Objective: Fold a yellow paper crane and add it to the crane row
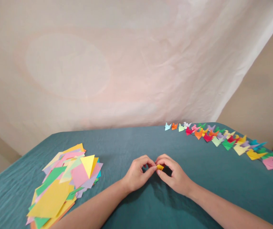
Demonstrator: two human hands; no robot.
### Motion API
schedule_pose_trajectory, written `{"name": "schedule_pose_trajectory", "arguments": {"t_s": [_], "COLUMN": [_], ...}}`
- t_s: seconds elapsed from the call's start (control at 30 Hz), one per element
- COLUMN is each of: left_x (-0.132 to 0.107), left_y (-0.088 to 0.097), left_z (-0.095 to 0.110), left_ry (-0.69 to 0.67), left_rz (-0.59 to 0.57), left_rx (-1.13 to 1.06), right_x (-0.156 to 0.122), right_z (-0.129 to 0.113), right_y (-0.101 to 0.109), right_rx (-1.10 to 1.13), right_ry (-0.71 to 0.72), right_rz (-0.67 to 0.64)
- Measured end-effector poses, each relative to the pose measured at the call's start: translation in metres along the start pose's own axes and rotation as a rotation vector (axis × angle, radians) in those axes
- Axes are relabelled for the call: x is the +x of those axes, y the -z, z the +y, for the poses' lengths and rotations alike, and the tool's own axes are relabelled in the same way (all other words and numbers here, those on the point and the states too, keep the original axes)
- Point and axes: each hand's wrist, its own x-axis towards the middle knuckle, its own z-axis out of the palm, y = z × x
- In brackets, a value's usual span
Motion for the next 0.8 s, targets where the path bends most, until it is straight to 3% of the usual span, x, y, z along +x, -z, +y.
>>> {"name": "schedule_pose_trajectory", "arguments": {"t_s": [0.43,0.8], "left_x": [0.003,0.004], "left_y": [0.001,0.000], "left_z": [-0.004,-0.015], "left_ry": [0.074,0.173], "left_rz": [0.046,0.037], "left_rx": [-0.061,-0.235], "right_x": [-0.001,0.002], "right_z": [0.005,0.014], "right_y": [-0.001,0.003], "right_rx": [0.008,0.015], "right_ry": [-0.044,-0.132], "right_rz": [0.018,0.057]}}
